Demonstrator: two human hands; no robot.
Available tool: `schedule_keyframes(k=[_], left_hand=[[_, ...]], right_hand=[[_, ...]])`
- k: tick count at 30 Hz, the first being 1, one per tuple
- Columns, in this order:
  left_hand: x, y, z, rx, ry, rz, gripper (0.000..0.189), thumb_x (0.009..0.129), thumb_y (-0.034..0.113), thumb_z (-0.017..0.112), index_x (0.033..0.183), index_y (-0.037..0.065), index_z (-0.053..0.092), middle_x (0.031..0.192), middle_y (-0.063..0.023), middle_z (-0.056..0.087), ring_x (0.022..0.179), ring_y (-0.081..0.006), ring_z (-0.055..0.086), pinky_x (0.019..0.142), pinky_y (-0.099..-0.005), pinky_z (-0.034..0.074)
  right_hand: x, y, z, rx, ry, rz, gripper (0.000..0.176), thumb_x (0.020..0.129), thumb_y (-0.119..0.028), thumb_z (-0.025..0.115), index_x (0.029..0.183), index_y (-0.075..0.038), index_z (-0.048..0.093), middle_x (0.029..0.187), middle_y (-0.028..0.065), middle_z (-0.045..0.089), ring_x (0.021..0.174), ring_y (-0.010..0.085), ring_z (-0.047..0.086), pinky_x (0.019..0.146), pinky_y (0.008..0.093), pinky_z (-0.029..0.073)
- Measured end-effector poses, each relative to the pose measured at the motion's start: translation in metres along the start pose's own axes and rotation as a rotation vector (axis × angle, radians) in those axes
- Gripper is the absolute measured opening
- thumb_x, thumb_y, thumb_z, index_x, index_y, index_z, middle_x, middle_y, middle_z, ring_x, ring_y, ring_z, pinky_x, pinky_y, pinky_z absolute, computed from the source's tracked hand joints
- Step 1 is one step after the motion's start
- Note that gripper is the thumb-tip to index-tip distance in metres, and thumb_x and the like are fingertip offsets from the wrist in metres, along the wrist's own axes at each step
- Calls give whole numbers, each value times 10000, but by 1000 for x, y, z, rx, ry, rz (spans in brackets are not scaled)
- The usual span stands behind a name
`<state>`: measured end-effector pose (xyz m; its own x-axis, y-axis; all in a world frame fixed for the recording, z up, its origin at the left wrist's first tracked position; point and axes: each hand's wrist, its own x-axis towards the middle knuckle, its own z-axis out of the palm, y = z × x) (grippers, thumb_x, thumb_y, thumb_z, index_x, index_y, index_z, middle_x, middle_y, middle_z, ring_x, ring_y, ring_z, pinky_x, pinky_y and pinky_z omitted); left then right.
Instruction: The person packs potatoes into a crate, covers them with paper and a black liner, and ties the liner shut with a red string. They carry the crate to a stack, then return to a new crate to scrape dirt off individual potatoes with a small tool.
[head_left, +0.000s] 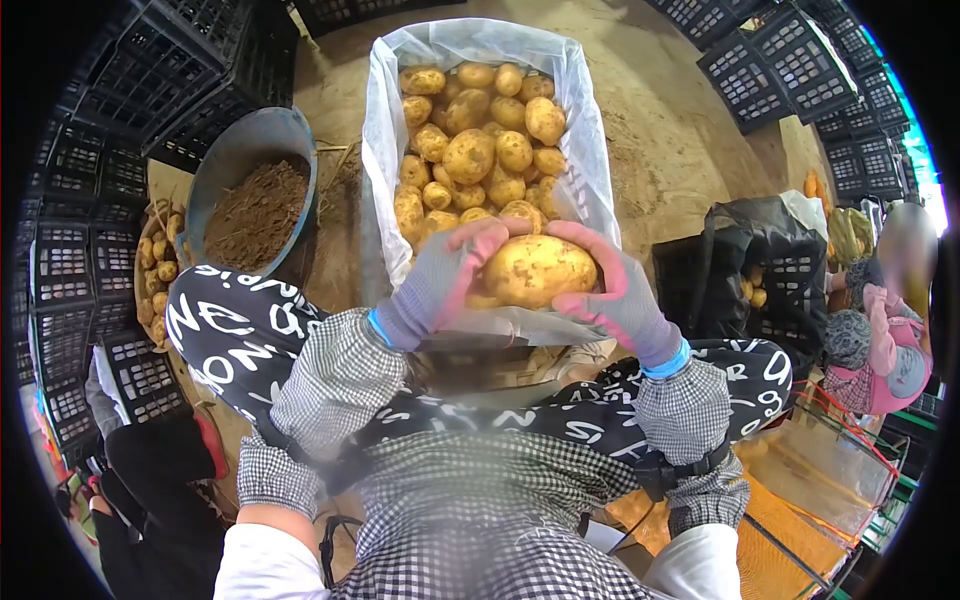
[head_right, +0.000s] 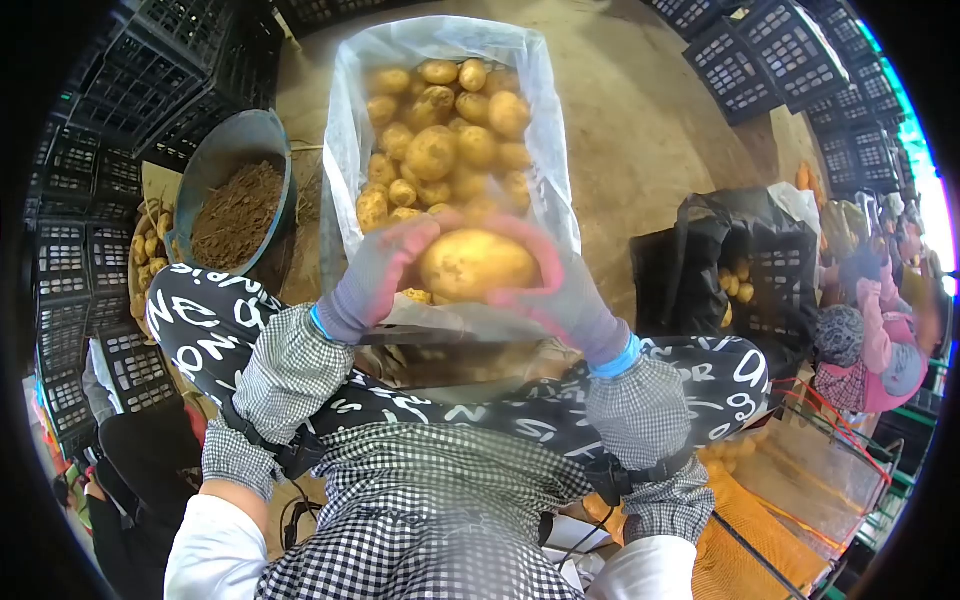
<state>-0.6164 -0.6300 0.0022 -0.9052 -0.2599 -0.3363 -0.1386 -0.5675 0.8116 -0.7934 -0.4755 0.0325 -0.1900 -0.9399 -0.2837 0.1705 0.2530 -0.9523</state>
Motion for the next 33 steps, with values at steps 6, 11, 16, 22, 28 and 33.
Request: schedule_keyframes(k=[6, 11, 16, 22, 28, 33], left_hand=[[1, -11, 15, 112, 26, 254, 531, 961, 320, 607, 1377, 15, 478, 1275, -84, 558, 1153, -150, 544, 986, -278, 460], [-5, 16, -4, 115, -40, -14, 642, 921, 297, 670, 1426, 10, 397, 1375, -105, 474, 1220, -172, 506, 1006, -295, 454], [-1, 5, 12, -101, -61, 47, 699, 857, 160, 742, 1444, 49, 380, 1310, -98, 514, 1163, -157, 540, 961, -280, 487], [1, -6, 12, 214, -36, 176, 749, 774, -66, 738, 1431, 55, 400, 1361, -93, 455, 1180, -147, 514, 969, -271, 487], [3, -3, 18, 150, 59, 281, 752, 704, -122, 751, 1376, 45, 455, 1368, -78, 441, 1247, -170, 471, 1049, -294, 426], [8, -20, 9, 235, 59, 441, 749, 673, -101, 776, 1343, 33, 468, 1361, -88, 441, 1301, -199, 422, 1106, -334, 364]], right_hand=[[-1, 2, -8, 116, 3, -9, 819, 770, -235, 815, 1424, 5, 383, 1362, 81, 487, 1241, 155, 490, 1051, 304, 401], [0, 10, -11, 196, -14, -12, 835, 780, -202, 800, 1445, 8, 340, 1356, 80, 488, 1244, 167, 495, 1049, 308, 407], [-2, 4, -7, 300, 4, -22, 783, 783, -149, 790, 1432, -7, 376, 1348, 78, 492, 1224, 163, 502, 1039, 304, 411], [6, 12, -10, -104, 73, -119, 559, 855, -195, 733, 1336, -14, 514, 1305, 67, 509, 1101, 130, 548, 952, 264, 452], [13, 26, -1, -132, 235, -159, 491, 967, -342, 575, 1320, -6, 520, 1183, 78, 572, 1006, 125, 594, 883, 275, 518], [15, 15, 3, 318, 217, 44, 611, 986, -451, 501, 1405, -21, 389, 1232, 125, 564, 1045, 175, 623, 798, 346, 588]])
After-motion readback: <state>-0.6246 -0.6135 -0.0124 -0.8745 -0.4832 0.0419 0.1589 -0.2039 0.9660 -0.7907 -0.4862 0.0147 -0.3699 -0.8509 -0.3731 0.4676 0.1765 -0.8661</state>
